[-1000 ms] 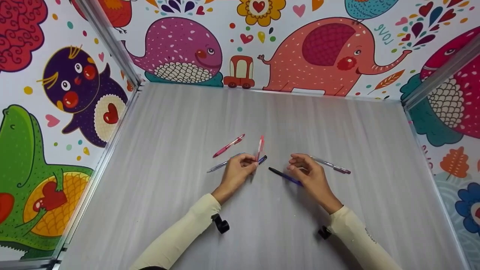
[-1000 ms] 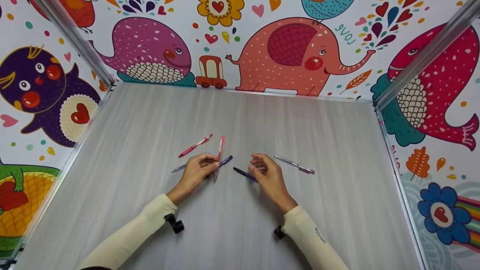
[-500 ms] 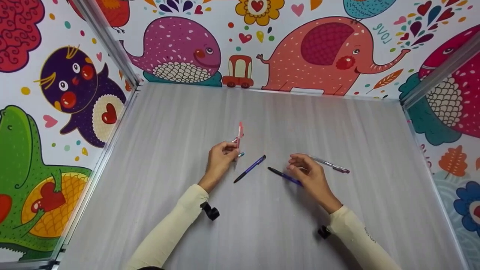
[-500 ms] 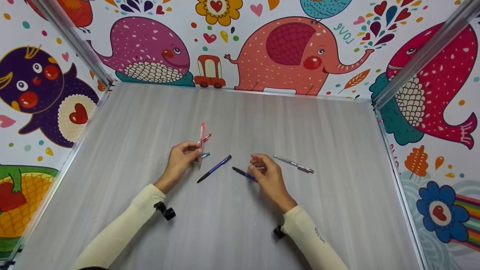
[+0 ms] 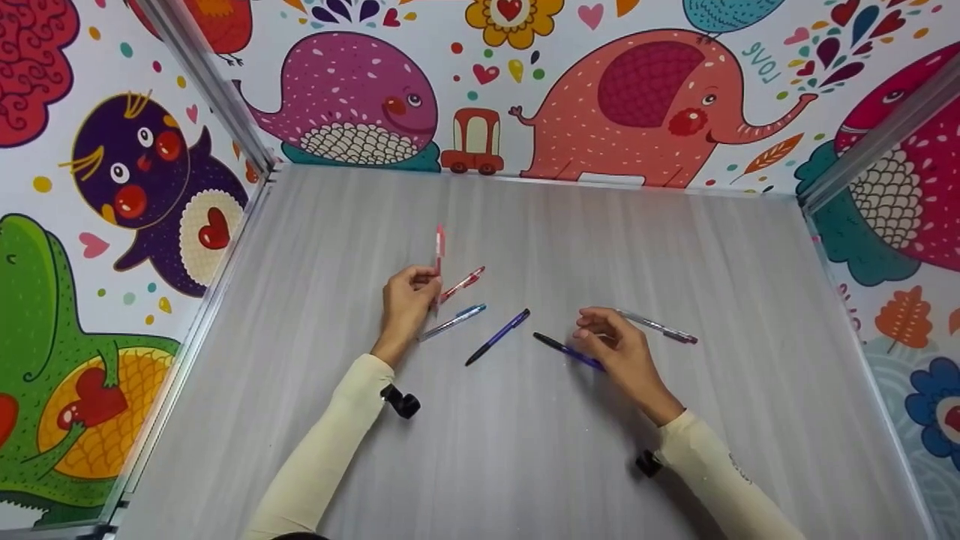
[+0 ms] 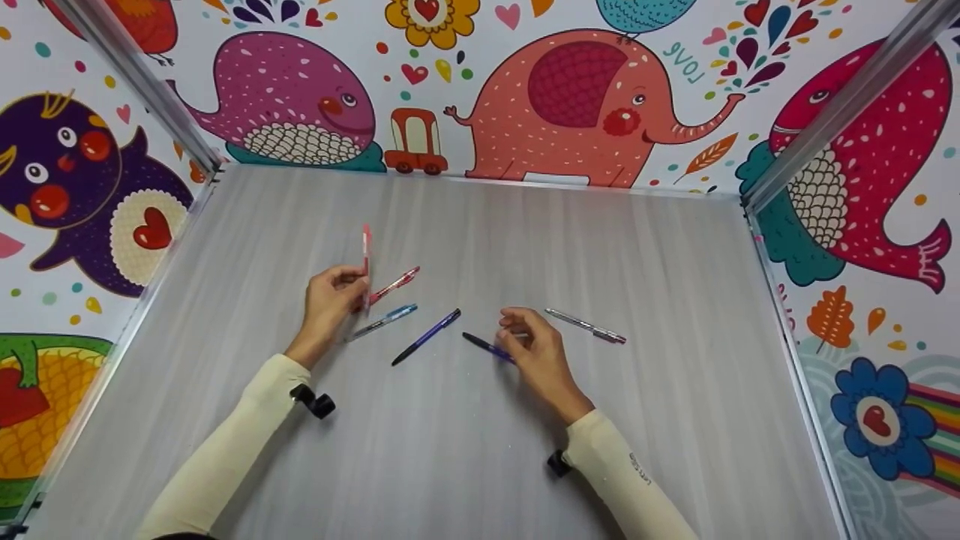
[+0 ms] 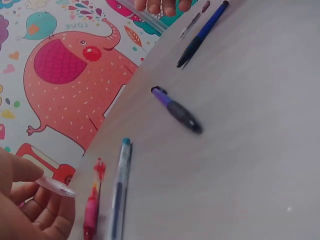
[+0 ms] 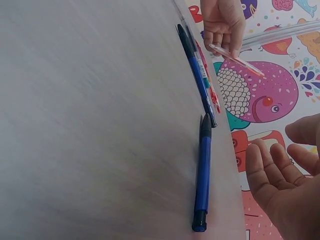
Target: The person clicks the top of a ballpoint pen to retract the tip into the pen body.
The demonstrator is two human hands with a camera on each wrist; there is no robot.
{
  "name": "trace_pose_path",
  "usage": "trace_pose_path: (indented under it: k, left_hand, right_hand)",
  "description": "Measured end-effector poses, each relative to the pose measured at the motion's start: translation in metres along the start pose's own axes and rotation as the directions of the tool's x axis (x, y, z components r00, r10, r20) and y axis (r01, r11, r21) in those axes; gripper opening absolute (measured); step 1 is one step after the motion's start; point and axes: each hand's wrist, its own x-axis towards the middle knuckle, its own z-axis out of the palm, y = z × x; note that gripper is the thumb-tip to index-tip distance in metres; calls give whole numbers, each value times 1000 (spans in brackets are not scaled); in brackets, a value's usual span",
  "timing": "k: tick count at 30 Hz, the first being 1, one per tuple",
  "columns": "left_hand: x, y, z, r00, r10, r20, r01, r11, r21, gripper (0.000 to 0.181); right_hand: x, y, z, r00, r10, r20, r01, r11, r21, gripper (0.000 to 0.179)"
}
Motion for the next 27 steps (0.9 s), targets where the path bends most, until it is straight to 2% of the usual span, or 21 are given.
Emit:
trace_pose_path:
  k: [3, 6, 10, 17, 22, 27]
  left_hand:
    - [3, -1, -4, 1000, -14, -19, 13, 1000, -10, 12]
    - [4, -4, -6, 999, -1, -32, 2, 1000, 19, 11]
    - [5, -8, -7, 997, 68, -41, -63, 991, 118, 10]
    - [6, -19, -7, 983, 182, -31, -166, 943, 289, 9]
    - [8, -28, -6, 972, 226, -57, -196, 925, 326, 10]
    - [7, -36, -5, 969, 232, -90, -190, 924, 331, 12]
  right_hand:
    - [1, 0, 0, 1000, 6, 1, -5, 1000, -6, 35]
    - [0, 1, 0, 1000, 8, -1, -8, 1000, -8, 34]
    - [0, 0, 0, 1000, 9, 3, -9, 1000, -3, 33]
    - [-1, 1, -1, 1000, 11, 8, -11, 1000, -8, 34]
    - [-1, 1, -1, 1000, 30, 3, -30, 999, 12, 34]
    - [-1, 0, -1, 1000, 26, -2, -26, 999, 26, 33]
